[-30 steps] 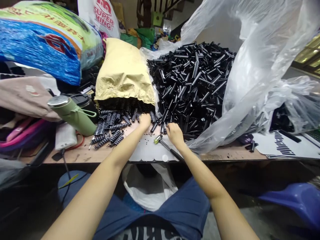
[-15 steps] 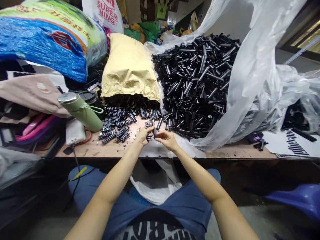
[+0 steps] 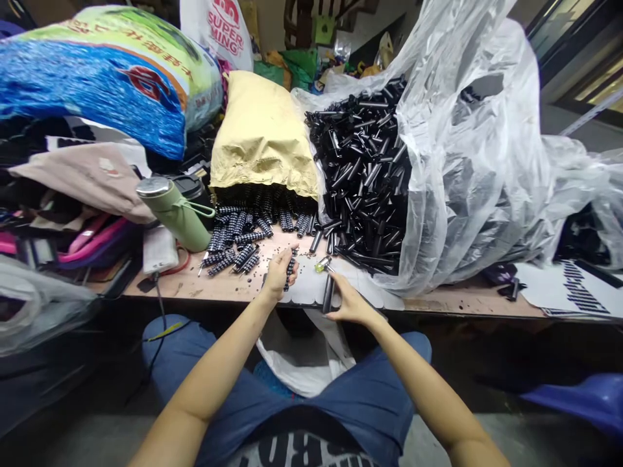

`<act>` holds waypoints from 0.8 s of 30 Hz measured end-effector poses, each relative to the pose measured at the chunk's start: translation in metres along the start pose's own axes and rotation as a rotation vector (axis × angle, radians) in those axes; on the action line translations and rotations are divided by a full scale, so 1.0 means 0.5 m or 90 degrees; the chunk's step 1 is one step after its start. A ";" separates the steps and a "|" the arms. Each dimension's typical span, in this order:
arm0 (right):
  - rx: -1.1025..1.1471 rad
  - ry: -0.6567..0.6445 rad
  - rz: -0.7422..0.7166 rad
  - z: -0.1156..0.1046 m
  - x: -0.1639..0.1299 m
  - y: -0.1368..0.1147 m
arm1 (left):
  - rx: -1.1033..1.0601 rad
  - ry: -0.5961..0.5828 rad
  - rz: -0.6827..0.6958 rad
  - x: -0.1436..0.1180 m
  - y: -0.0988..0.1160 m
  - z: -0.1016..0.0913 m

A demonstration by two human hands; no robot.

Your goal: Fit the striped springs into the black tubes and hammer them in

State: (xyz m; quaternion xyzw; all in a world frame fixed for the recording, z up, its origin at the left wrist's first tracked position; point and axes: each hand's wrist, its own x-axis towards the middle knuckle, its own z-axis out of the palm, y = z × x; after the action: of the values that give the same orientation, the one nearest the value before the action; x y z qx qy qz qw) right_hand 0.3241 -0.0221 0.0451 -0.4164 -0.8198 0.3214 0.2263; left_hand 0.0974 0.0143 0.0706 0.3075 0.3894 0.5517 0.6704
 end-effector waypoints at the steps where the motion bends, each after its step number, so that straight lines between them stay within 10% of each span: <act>1: 0.001 0.030 0.016 -0.006 -0.004 0.005 | -0.004 0.002 -0.013 -0.002 0.000 0.002; 9: 0.099 0.084 -0.192 -0.028 0.093 -0.105 | -0.102 0.046 -0.098 -0.034 0.005 0.058; 24: 0.084 0.133 -0.064 0.053 0.117 -0.082 | 0.078 0.074 -0.164 -0.017 -0.010 0.039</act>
State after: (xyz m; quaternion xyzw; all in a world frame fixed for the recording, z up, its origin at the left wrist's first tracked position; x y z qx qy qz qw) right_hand 0.2529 -0.0007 0.0625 -0.3899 -0.7887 0.3177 0.3535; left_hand 0.1157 0.0051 0.0780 0.2631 0.4964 0.4535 0.6919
